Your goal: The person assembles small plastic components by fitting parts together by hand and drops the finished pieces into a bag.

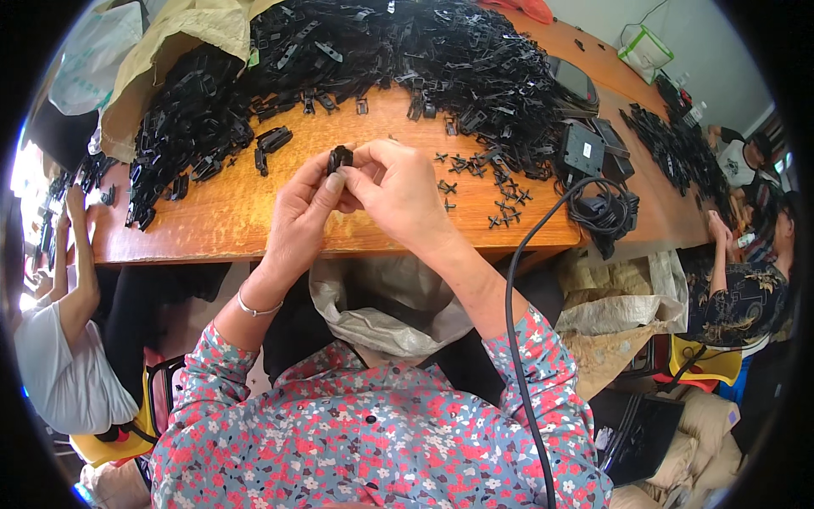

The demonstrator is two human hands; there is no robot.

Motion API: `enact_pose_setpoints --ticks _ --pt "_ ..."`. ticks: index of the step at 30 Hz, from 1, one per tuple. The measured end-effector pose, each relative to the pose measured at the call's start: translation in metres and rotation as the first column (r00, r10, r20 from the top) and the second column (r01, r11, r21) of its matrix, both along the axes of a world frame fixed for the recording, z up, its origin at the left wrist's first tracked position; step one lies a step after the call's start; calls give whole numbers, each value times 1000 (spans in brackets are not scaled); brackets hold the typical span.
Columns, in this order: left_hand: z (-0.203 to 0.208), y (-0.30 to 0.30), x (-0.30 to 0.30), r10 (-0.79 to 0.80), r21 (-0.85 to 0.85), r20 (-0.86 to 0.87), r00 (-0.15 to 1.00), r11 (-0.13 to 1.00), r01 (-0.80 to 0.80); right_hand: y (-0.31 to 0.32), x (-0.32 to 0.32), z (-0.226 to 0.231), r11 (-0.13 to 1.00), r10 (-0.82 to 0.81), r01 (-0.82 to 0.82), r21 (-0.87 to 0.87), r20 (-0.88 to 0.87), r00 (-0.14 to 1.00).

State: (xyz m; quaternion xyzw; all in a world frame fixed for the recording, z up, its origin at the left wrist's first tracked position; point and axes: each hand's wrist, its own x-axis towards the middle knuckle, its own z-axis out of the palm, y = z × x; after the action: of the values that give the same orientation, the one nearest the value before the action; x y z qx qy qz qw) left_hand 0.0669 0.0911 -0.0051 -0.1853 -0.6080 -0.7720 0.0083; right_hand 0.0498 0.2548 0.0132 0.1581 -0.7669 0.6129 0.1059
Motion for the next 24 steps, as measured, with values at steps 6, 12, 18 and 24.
enact_pose_setpoints --ticks 6,12,18,24 --pt "12 -12 3 -147 46 126 981 989 142 13 7 16 926 340 -238 -294 374 863" --pt "32 -18 -12 -217 -127 171 961 962 240 20 9 5 867 391 -214 -451 347 852" --pt "29 -69 -147 179 -687 -581 794 415 -597 18 19 27 855 435 -246 -456 374 819" --pt "19 -60 -191 -15 -751 -654 757 137 -646 21 17 17 836 500 -295 -462 420 757"
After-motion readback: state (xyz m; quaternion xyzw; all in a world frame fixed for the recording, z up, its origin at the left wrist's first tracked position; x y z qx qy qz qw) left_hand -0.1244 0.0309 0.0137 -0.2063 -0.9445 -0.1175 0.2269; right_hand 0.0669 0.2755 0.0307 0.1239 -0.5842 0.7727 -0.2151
